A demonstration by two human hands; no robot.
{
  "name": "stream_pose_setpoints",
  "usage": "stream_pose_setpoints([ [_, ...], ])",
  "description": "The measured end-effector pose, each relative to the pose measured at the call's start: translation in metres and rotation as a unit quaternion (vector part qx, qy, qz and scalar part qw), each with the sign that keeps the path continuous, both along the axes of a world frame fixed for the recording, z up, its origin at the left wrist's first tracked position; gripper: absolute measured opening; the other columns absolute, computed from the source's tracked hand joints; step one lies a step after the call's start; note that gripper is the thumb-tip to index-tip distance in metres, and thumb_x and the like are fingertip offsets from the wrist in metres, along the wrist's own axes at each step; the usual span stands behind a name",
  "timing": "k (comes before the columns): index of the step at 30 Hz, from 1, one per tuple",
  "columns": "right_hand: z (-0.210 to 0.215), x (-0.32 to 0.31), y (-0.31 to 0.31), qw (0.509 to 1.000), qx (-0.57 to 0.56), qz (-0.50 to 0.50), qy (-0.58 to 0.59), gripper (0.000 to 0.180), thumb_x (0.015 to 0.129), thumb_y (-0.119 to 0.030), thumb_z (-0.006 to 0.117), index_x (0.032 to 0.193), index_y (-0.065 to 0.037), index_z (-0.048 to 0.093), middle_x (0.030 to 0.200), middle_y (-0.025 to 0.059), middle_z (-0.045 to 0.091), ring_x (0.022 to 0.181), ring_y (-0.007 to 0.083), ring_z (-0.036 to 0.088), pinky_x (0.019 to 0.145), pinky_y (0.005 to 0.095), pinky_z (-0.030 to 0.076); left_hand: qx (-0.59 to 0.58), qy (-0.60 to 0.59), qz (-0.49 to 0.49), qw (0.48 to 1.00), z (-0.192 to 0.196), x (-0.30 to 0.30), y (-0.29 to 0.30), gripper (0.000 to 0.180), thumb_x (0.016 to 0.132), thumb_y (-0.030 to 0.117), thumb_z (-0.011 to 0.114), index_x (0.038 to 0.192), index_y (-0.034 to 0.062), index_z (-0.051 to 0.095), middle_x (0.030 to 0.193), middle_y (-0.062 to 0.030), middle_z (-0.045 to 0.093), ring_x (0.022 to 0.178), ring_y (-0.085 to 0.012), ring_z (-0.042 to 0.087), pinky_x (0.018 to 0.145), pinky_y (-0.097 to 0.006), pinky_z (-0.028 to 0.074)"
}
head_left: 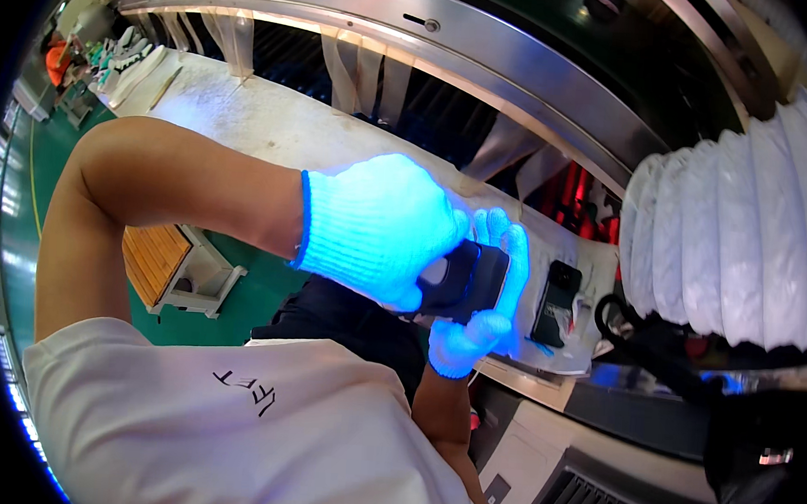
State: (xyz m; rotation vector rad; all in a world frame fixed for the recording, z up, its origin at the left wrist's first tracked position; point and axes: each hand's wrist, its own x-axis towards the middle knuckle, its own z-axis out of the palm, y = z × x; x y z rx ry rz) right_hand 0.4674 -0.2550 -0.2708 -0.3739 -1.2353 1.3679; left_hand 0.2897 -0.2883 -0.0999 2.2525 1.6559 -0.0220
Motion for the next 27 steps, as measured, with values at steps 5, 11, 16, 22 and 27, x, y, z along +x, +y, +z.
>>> stream_pose_setpoints([
  [5, 0.005, 0.016, -0.002, 0.994, 0.069, -0.027, -0.076, 0.106, 0.104, -0.085, 0.047, 0.165, 0.001, 0.043, 0.168, 0.022, 0.051, 0.155, 0.0356, 0.052, 0.128, 0.0525, 0.043, 0.027, 0.026, -0.013, 0.999, -0.002, 0.008, -0.013, 0.052, 0.079, 0.044, 0.089, 0.108, 0.002, 0.078, 0.09, -0.0186, 0.078, 0.078, -0.0391, 0.077, 0.07, -0.047, 0.063],
  [11, 0.006, 0.009, -0.022, 0.993, 0.102, -0.042, -0.05, 0.099, 0.111, -0.077, 0.043, 0.169, 0.003, 0.039, 0.171, 0.024, 0.047, 0.159, 0.0397, 0.046, 0.131, 0.0559, 0.039, 0.063, 0.017, -0.013, 0.998, -0.009, 0.005, -0.034, 0.046, 0.077, 0.039, 0.089, 0.106, 0.0042, 0.077, 0.089, -0.0183, 0.077, 0.077, -0.0401, 0.076, 0.069, -0.047, 0.063],
  [16, 0.015, 0.003, -0.03, 0.996, 0.061, -0.057, -0.042, 0.112, 0.105, -0.081, 0.053, 0.169, 0.01, 0.036, 0.173, 0.0271, 0.042, 0.157, 0.0406, 0.047, 0.129, 0.0526, 0.041, 0.093, 0.003, -0.04, 0.995, -0.018, -0.001, -0.034, 0.042, 0.077, 0.034, 0.088, 0.104, 0.0038, 0.076, 0.087, -0.0178, 0.076, 0.077, -0.0412, 0.075, 0.068, -0.048, 0.062],
  [22, 0.017, -0.001, -0.029, 0.996, 0.049, -0.068, -0.038, 0.107, 0.108, -0.071, 0.058, 0.169, 0.012, 0.034, 0.175, 0.0298, 0.038, 0.16, 0.0414, 0.043, 0.129, 0.0535, 0.041, 0.082, -0.017, -0.058, 0.995, -0.019, -0.005, -0.028, 0.037, 0.078, 0.029, 0.086, 0.102, 0.0032, 0.075, 0.09, -0.0181, 0.076, 0.08, -0.0411, 0.075, 0.07, -0.048, 0.063],
  [27, 0.023, 0.007, -0.035, 0.991, 0.044, -0.082, -0.092, 0.081, 0.115, -0.052, 0.052, 0.171, 0.005, 0.037, 0.174, 0.0255, 0.045, 0.157, 0.043, 0.05, 0.13, 0.057, 0.04, 0.103, -0.039, -0.075, 0.991, -0.023, -0.007, -0.025, 0.034, 0.079, 0.027, 0.086, 0.102, 0.0036, 0.074, 0.092, -0.0185, 0.077, 0.083, -0.0397, 0.076, 0.071, -0.049, 0.063],
])
